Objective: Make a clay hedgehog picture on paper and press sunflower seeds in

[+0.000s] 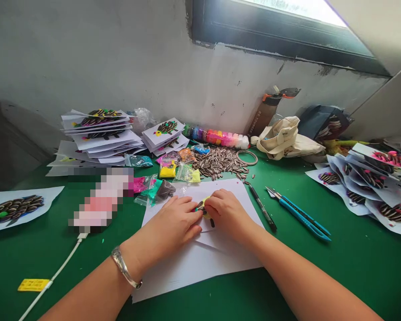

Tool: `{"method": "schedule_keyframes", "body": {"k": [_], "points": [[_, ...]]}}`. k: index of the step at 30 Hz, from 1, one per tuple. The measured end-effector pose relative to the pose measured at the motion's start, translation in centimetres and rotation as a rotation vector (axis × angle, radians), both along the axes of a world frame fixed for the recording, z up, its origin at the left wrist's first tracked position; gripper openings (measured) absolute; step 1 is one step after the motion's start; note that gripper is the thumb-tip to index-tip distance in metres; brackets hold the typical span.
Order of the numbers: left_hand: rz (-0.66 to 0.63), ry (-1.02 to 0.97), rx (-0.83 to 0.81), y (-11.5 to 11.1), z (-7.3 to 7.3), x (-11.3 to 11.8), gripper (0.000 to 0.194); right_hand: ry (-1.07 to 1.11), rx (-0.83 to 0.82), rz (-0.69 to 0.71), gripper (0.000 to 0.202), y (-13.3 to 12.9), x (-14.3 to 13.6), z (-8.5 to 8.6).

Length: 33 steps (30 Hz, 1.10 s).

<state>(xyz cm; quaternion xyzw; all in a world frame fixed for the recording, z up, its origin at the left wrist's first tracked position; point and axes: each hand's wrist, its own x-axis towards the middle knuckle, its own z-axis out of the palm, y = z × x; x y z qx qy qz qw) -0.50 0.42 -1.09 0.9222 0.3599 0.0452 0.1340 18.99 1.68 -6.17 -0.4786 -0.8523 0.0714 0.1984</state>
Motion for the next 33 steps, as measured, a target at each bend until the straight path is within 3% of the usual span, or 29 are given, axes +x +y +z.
{"method": "schedule_keyframes", "body": {"k": [12,22,33], "points": [[0.014,-0.073,0.086,0.9,-0.7,-1.4,0.025,0.185,0.018,-0.034,0.021,-0.3,1.4,1.8],[0.034,0.020,0.033,0.6,-0.1,-1.2,0.019,0.065,-0.060,0.021,0.024,-1.2,0.5,1.7],[0.022,0.034,0.043,0.4,0.0,-1.3,0.018,0.148,-0.059,0.001,0.022,-1.5,0.6,2.0]]}}
